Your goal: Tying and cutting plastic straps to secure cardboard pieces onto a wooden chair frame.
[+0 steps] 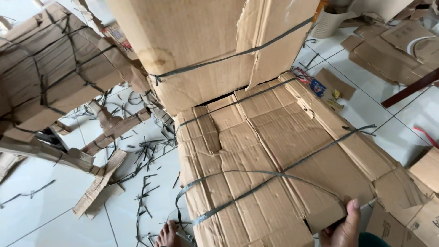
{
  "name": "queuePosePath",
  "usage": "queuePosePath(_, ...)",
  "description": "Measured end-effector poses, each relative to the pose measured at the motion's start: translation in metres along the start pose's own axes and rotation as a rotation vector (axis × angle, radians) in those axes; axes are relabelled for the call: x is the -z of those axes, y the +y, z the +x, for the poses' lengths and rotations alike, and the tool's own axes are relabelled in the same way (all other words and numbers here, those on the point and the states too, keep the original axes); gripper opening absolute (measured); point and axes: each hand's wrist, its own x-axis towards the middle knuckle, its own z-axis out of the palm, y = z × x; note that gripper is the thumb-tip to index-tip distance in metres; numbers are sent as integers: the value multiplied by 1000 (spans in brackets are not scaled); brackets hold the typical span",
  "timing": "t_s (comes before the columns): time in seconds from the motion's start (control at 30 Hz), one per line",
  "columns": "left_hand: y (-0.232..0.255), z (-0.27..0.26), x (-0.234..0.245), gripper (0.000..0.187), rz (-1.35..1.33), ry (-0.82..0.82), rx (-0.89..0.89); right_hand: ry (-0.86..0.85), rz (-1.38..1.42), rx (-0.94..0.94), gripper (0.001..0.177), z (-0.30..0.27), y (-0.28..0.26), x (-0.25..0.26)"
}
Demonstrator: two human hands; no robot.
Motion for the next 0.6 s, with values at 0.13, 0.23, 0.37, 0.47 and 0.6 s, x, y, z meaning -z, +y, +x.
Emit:
queuePosePath(0.13,13,-3,30,56,-101,138,0,-293,-55,-8,52,12,-2,15)
queuePosePath(0.23,8,5,31,40,-133,-33,3,-557,-38,45,56,-9,-24,14)
queuePosePath(0.37,6,6,29,41,-127,-90,-23,-557,-97,-40,58,-22,-42,12)
queuePosePath(0.47,13,11,36,19,-183,508,-169,-543,-120,-94,53,-38,-59,7)
queuePosePath(0.6,7,6,38,17,-113,554,-158,-487,-271,-51,53,-52,-72,10)
